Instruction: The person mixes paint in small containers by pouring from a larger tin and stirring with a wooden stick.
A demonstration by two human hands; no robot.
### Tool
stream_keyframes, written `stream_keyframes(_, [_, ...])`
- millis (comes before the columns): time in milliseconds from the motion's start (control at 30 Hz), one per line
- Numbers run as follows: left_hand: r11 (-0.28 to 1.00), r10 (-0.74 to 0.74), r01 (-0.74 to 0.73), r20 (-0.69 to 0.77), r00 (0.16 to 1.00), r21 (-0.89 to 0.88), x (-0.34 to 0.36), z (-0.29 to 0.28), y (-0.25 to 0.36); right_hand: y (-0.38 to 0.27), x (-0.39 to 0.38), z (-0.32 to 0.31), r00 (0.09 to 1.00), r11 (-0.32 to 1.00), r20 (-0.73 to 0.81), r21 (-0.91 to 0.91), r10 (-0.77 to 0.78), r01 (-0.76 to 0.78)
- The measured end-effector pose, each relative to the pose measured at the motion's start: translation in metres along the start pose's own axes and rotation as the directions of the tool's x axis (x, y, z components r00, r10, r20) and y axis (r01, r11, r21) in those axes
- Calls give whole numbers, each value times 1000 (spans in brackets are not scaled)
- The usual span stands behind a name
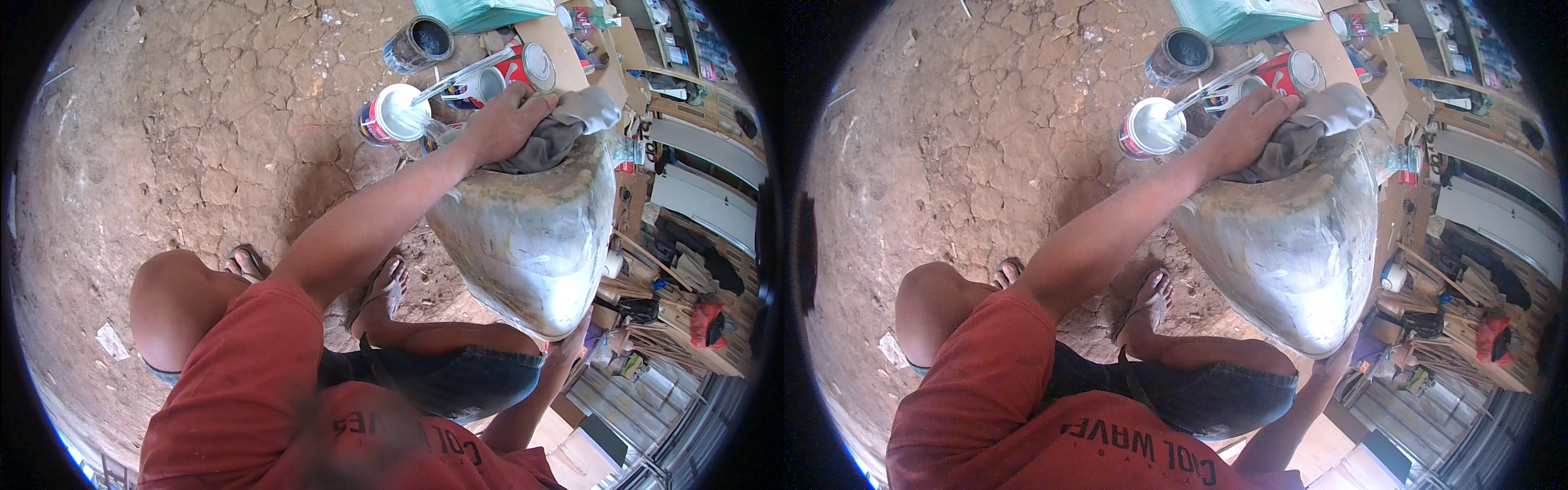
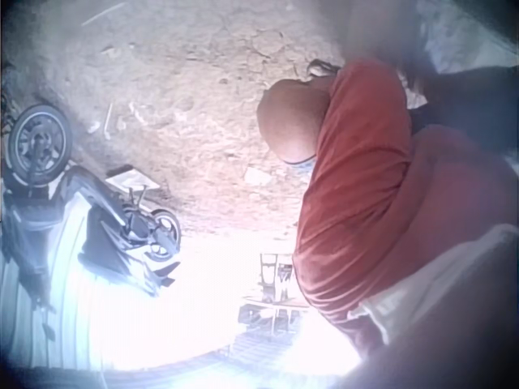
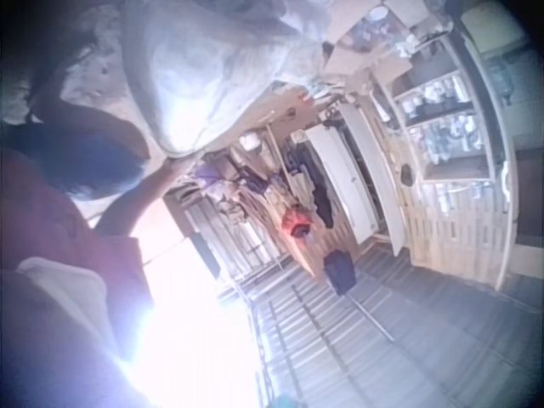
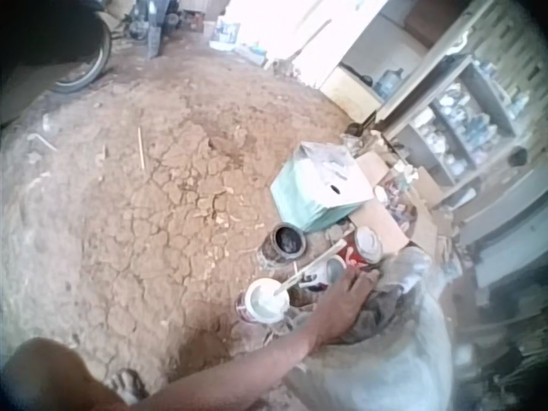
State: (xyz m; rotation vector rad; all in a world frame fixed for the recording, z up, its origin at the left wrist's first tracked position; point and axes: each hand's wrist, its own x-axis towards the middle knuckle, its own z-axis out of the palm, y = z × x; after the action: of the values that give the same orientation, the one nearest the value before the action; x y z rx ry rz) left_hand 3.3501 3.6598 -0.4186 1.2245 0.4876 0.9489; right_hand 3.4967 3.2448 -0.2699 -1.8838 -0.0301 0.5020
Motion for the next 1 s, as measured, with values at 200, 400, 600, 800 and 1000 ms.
stream_keyframes(200, [998,-49,49,3,999,-35,-1,-9,20,-2,2,4,1000,1000,-18,26,-11,12])
stream_keyframes(400, [987,-145,145,10,989,-66,-5,-12,29,-5,0,2,1000,1000,10,23,-16,16])
stream_keyframes(600, [1000,-1,1,7,1000,6,-4,-5,7,-4,-1,-2,1000,1000,14,17,-10,10])
stream_keyframes(800, [984,-104,102,-6,995,-144,-3,-9,18,-5,3,-7,999,1000,50,23,-4,3])
stream_keyframes(1000, [993,-31,28,-21,999,-119,-4,-14,19,-12,-1,8,999,1000,53,26,-6,4])
